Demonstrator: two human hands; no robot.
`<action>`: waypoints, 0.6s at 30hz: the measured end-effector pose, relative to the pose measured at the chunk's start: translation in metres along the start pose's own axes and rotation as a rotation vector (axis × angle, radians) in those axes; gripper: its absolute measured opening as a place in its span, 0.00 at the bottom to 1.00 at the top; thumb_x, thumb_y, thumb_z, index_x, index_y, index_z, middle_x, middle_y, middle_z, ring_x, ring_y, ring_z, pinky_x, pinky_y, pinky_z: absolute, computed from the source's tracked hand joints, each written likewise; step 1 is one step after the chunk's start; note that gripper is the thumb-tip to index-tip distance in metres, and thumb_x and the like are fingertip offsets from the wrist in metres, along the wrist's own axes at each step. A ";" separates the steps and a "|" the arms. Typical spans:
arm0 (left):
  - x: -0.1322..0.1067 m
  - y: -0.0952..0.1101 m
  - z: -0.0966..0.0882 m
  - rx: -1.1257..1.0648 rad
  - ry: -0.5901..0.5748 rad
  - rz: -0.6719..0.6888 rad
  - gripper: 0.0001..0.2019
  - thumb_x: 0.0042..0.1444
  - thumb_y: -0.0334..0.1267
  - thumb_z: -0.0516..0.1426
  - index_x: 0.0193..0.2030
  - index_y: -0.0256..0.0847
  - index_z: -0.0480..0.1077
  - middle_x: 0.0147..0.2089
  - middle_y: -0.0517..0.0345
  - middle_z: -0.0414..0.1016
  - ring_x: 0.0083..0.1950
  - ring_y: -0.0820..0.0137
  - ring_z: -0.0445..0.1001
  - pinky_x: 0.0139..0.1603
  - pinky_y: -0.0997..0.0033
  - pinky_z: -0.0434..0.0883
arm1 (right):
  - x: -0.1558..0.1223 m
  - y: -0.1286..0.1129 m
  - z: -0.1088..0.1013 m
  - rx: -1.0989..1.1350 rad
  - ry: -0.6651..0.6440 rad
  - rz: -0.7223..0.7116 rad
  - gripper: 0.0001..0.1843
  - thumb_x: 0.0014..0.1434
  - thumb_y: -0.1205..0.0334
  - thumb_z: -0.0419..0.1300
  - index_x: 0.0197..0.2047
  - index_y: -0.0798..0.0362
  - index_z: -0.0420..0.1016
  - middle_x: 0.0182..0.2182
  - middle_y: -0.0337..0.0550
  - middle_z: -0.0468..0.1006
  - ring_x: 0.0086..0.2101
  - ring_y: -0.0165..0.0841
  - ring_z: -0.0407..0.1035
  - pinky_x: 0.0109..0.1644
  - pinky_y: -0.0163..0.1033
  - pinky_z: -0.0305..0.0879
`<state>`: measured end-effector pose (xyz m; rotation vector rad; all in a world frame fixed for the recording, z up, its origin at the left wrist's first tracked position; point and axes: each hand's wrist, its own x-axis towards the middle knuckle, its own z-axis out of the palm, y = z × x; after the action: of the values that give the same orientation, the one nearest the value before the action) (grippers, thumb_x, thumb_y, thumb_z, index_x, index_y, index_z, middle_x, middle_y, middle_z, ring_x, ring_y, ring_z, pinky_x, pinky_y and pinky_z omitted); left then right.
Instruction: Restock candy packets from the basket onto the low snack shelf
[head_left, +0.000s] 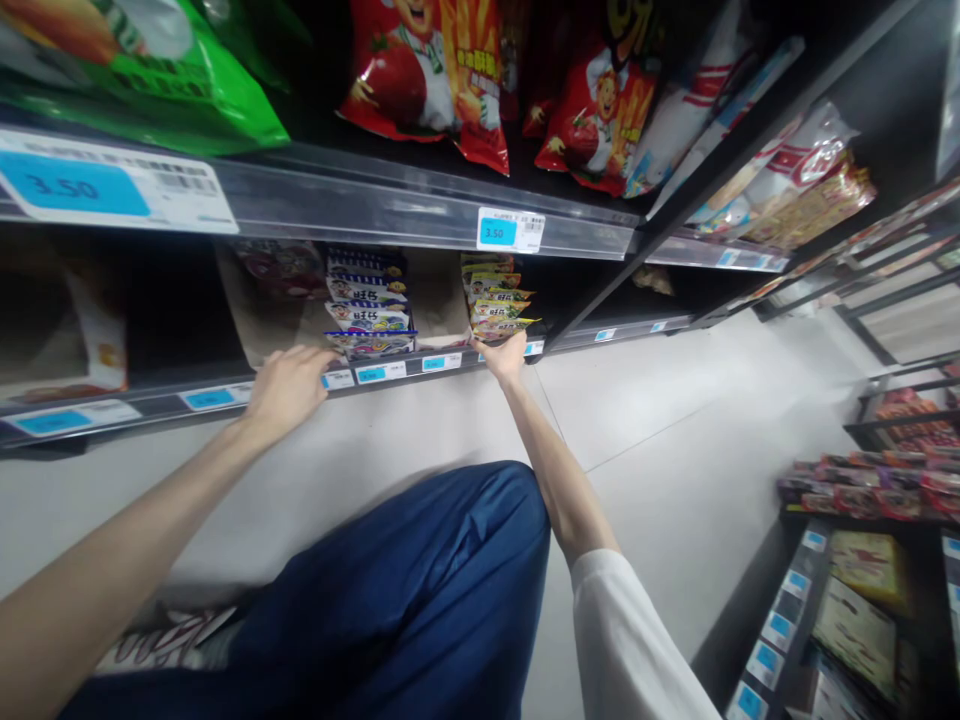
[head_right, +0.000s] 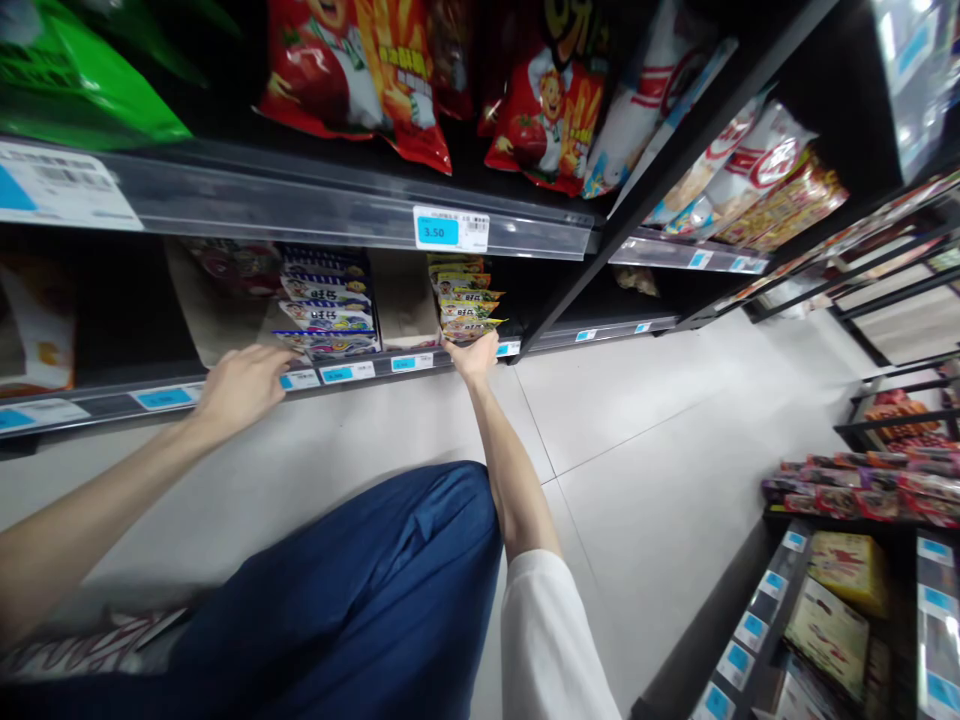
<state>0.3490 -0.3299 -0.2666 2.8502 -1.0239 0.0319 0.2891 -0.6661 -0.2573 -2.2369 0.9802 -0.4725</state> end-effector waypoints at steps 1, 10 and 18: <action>0.000 -0.001 0.001 0.010 0.008 0.004 0.19 0.61 0.27 0.48 0.56 0.30 0.70 0.54 0.46 0.76 0.54 0.61 0.70 0.52 0.65 0.61 | 0.000 0.000 0.000 -0.007 -0.003 -0.006 0.52 0.41 0.50 0.77 0.63 0.59 0.56 0.59 0.59 0.67 0.62 0.49 0.60 0.64 0.52 0.63; -0.021 0.015 -0.004 0.011 0.135 -0.003 0.22 0.64 0.28 0.44 0.62 0.27 0.65 0.59 0.41 0.69 0.62 0.53 0.63 0.60 0.55 0.62 | -0.007 -0.002 -0.016 -0.340 -0.101 -0.027 0.49 0.53 0.49 0.70 0.67 0.62 0.52 0.64 0.63 0.62 0.65 0.47 0.57 0.64 0.51 0.62; -0.156 -0.029 0.002 -0.298 0.006 -0.008 0.24 0.66 0.40 0.42 0.63 0.40 0.67 0.63 0.46 0.70 0.65 0.57 0.66 0.67 0.56 0.64 | -0.037 -0.006 -0.089 -0.467 -0.373 -0.174 0.16 0.67 0.65 0.52 0.53 0.59 0.74 0.45 0.53 0.81 0.50 0.36 0.75 0.53 0.35 0.68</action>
<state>0.2470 -0.2090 -0.2806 2.5822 -0.9280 -0.1040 0.2189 -0.6721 -0.1910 -2.7078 0.7544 0.1234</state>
